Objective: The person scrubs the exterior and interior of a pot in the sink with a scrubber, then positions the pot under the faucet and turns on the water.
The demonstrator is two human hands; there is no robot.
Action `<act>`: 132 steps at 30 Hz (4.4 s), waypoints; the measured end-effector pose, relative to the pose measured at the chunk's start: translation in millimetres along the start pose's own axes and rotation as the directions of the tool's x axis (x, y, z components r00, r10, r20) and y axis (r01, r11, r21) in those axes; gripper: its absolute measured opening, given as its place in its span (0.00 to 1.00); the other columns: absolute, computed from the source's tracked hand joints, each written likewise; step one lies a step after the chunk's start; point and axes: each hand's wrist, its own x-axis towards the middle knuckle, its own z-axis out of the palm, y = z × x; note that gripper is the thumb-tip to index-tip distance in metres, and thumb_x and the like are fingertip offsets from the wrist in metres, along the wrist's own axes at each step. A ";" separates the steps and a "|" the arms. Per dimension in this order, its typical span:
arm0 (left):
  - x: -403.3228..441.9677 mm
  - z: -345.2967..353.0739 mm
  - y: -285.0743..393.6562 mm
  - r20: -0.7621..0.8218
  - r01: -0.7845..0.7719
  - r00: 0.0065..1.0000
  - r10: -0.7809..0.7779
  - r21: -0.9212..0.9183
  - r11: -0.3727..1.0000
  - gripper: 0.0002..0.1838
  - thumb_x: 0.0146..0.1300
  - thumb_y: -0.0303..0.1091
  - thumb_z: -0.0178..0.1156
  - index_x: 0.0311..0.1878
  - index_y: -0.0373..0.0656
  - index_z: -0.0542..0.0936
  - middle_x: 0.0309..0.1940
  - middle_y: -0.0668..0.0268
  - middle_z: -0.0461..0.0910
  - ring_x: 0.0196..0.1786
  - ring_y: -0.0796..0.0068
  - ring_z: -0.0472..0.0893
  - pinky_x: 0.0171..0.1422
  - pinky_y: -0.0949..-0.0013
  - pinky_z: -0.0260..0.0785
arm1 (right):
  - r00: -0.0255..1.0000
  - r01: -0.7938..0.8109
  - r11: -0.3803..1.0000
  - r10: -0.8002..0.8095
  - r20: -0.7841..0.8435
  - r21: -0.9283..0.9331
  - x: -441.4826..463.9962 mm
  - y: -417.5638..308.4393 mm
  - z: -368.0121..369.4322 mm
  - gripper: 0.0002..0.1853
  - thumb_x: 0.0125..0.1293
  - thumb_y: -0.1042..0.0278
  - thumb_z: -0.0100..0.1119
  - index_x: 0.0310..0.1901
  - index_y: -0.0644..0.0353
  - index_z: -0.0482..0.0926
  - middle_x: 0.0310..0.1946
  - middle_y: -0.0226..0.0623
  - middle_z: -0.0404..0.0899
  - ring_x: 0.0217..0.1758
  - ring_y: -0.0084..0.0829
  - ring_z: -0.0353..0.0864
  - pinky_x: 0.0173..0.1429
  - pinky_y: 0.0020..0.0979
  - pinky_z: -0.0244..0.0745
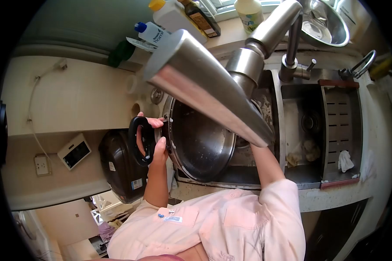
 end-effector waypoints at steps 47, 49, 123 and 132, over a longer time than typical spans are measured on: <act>-2.2 56.7 150.9 -0.075 -0.301 0.940 0.334 0.287 0.910 0.23 0.50 0.23 0.51 0.52 0.27 0.70 0.43 0.53 0.76 0.37 0.66 0.77 0.46 0.72 0.71 | 0.661 -0.674 0.409 -0.037 0.749 0.615 -198.1 -99.6 -49.1 0.12 0.62 0.57 0.55 0.45 0.48 0.72 0.33 0.27 0.76 0.35 0.23 0.74 0.34 0.33 0.69; -0.1 52.1 149.7 -0.024 -0.329 0.933 0.360 0.352 0.876 0.27 0.50 0.22 0.48 0.58 0.28 0.66 0.43 0.58 0.75 0.40 0.70 0.77 0.50 0.70 0.70 | 0.641 -0.688 0.411 -0.040 0.766 0.598 -195.7 -94.8 -40.5 0.10 0.61 0.58 0.56 0.43 0.47 0.74 0.30 0.26 0.76 0.32 0.22 0.74 0.28 0.29 0.65; 50.4 -148.1 172.9 -0.189 0.042 0.981 -0.045 -0.020 0.999 0.19 0.56 0.29 0.62 0.49 0.32 0.72 0.37 0.62 0.76 0.42 0.77 0.75 0.52 0.74 0.65 | 0.753 -0.651 0.077 -0.064 0.655 0.755 -321.0 -139.2 -188.2 0.09 0.53 0.72 0.50 0.36 0.66 0.71 0.30 0.37 0.75 0.32 0.31 0.77 0.40 0.33 0.76; -63.8 -55.4 101.1 0.182 0.455 0.882 -0.434 -0.571 0.684 0.30 0.59 0.26 0.53 0.65 0.41 0.57 0.61 0.60 0.65 0.59 0.70 0.69 0.62 0.67 0.63 | 0.944 -0.190 0.439 0.327 0.041 0.878 -360.1 -44.6 -287.7 0.07 0.51 0.73 0.52 0.31 0.67 0.72 0.20 0.30 0.70 0.17 0.22 0.68 0.20 0.23 0.63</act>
